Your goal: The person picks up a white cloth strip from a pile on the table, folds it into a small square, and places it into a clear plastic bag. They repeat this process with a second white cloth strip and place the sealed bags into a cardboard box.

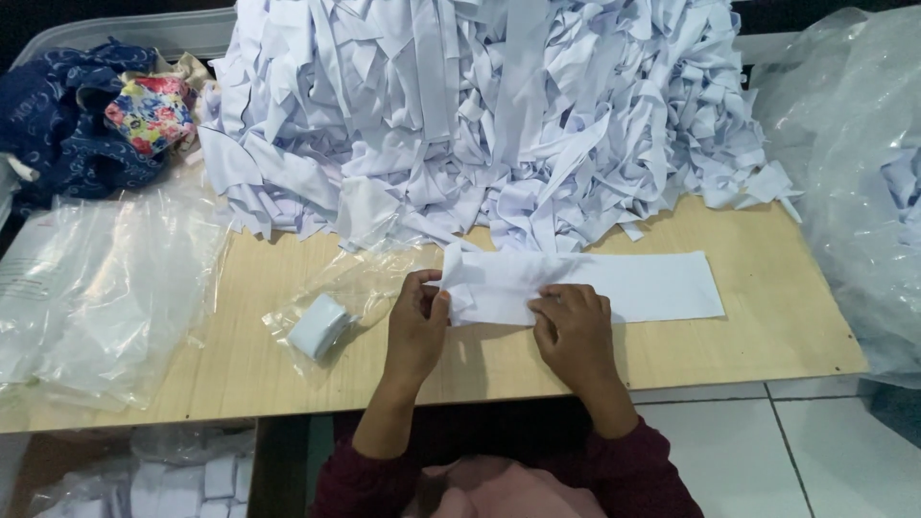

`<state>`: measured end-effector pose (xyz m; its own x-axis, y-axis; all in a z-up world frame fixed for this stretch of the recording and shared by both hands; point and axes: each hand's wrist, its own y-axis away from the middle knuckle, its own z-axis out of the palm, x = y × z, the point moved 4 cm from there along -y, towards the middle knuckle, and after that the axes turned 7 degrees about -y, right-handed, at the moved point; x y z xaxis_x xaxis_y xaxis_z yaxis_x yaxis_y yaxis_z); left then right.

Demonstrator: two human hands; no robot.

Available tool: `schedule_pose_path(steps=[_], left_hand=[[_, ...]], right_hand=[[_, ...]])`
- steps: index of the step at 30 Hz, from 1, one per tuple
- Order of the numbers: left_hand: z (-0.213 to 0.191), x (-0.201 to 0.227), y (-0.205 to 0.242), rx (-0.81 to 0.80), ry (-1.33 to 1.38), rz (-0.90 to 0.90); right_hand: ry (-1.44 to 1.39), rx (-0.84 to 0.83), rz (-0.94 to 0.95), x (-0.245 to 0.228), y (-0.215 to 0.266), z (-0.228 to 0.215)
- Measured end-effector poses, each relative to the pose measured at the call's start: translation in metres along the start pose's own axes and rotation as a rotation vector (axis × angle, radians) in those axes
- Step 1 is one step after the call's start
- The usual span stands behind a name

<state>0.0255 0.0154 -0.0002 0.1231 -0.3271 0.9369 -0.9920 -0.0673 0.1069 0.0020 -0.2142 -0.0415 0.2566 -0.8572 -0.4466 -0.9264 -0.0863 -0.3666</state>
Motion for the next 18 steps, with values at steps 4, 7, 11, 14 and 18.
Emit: schedule_pose_path(steps=[4,7,11,14,18], left_hand=[[-0.024,-0.024,0.020,-0.035,0.073,-0.029],[-0.051,-0.031,0.036,-0.033,0.014,-0.074],[-0.078,-0.039,0.055,-0.026,-0.058,-0.316],[-0.082,-0.040,0.060,-0.024,-0.071,-0.389],[-0.075,-0.020,0.056,0.033,-0.286,-0.313]], right_hand=[[-0.164,0.052,-0.092,0.006,0.015,-0.004],[-0.262,0.209,-0.035,0.020,0.021,-0.028],[0.082,0.481,0.166,0.090,0.039,-0.056],[0.209,0.395,0.421,0.126,0.042,-0.064],[0.057,0.227,0.469,0.120,0.031,-0.063]])
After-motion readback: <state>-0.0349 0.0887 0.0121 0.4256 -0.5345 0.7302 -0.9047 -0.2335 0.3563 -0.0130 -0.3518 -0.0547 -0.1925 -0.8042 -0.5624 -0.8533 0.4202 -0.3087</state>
